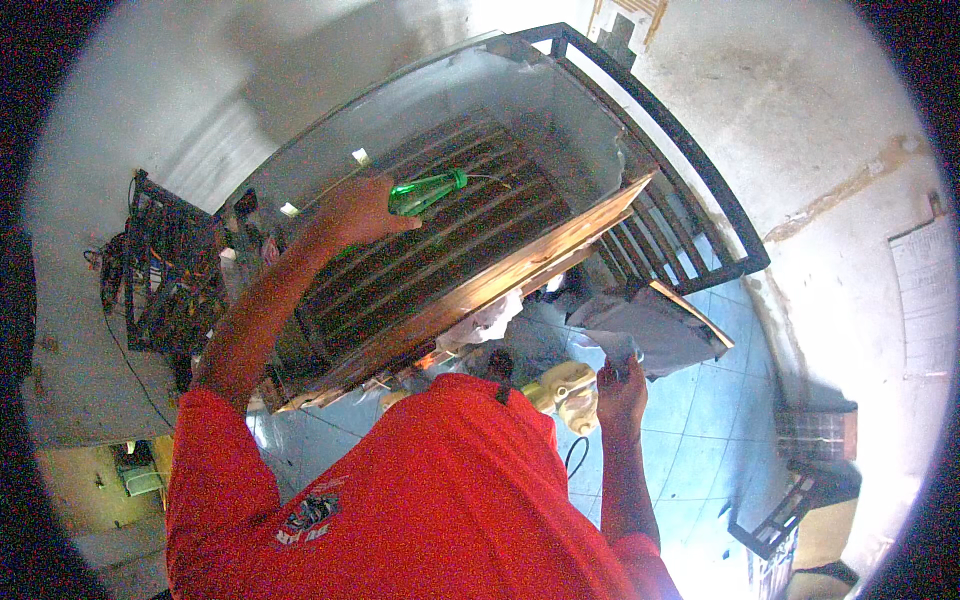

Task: The person cleans screen printing tools by wiping a glass surface with a cloth and a green bottle, then moves to a restroom to rinse a squeegee and other items with water from a bucket and a tap.

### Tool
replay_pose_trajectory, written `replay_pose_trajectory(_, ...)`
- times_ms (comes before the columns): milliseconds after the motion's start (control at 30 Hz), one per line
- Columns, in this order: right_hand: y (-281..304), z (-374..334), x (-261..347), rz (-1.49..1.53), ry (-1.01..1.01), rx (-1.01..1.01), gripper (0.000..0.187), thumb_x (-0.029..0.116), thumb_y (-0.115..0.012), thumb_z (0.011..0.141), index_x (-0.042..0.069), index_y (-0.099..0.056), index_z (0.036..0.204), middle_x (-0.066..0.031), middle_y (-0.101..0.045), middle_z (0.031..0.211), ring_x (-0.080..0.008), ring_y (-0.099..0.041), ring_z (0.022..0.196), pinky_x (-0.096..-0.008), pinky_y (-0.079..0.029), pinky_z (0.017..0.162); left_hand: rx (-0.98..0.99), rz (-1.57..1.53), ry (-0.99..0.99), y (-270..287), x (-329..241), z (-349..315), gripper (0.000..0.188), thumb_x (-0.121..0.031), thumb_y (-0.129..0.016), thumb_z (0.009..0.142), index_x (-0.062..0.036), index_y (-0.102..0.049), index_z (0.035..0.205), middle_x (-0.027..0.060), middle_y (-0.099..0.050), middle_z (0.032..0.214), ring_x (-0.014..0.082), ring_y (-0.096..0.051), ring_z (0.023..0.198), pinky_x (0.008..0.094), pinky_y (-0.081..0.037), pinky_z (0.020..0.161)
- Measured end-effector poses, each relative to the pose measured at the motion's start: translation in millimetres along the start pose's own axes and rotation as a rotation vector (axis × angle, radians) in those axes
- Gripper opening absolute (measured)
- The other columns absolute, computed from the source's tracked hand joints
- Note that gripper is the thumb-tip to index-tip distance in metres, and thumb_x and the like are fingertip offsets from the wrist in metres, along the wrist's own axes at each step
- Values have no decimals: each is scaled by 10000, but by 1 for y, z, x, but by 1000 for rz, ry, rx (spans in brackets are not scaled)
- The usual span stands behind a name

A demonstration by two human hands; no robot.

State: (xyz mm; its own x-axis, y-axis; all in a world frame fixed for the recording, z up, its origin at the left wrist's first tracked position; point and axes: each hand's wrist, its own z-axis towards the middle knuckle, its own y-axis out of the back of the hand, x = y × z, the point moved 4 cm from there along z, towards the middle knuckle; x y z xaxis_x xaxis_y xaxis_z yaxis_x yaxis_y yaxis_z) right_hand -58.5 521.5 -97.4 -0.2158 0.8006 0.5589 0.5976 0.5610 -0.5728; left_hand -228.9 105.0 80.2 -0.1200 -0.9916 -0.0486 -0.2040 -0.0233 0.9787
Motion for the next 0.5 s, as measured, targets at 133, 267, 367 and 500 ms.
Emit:
replay_pose_trajectory(133,-17,1,8,-64,21,9,168,222,-481,878,91,-509,980,-39,-543,858,-164,-511,780,-288,-414,667,-87,-48,-1,-8,0,4,632,-582,-619,673,0,-567,913,201,-613,850,348,-605,818,444,-476,735)
replay_pose_trajectory(267,-40,0,35,-116,149,95,195,230,-495,876,89,-513,1010,-46,-550,917,-157,-515,820,-285,-415,676,-169,-204,77,-16,16,-2,629,-571,-610,696,6,-564,940,219,-608,878,362,-598,845,442,-467,759)
replay_pose_trajectory(367,-87,4,70,-245,378,189,232,223,-507,876,80,-505,1058,-52,-555,959,-158,-517,868,-289,-424,702,-247,-398,90,-2,20,-22,616,-552,-611,711,-8,-559,996,211,-608,903,364,-595,860,437,-464,755)
replay_pose_trajectory(500,-178,29,121,-805,1146,202,195,161,-537,855,21,-534,991,-85,-559,915,-189,-532,838,-296,-446,688,-409,-473,239,36,13,-79,588,-516,-623,723,-38,-551,1058,186,-610,925,340,-598,859,422,-457,755)
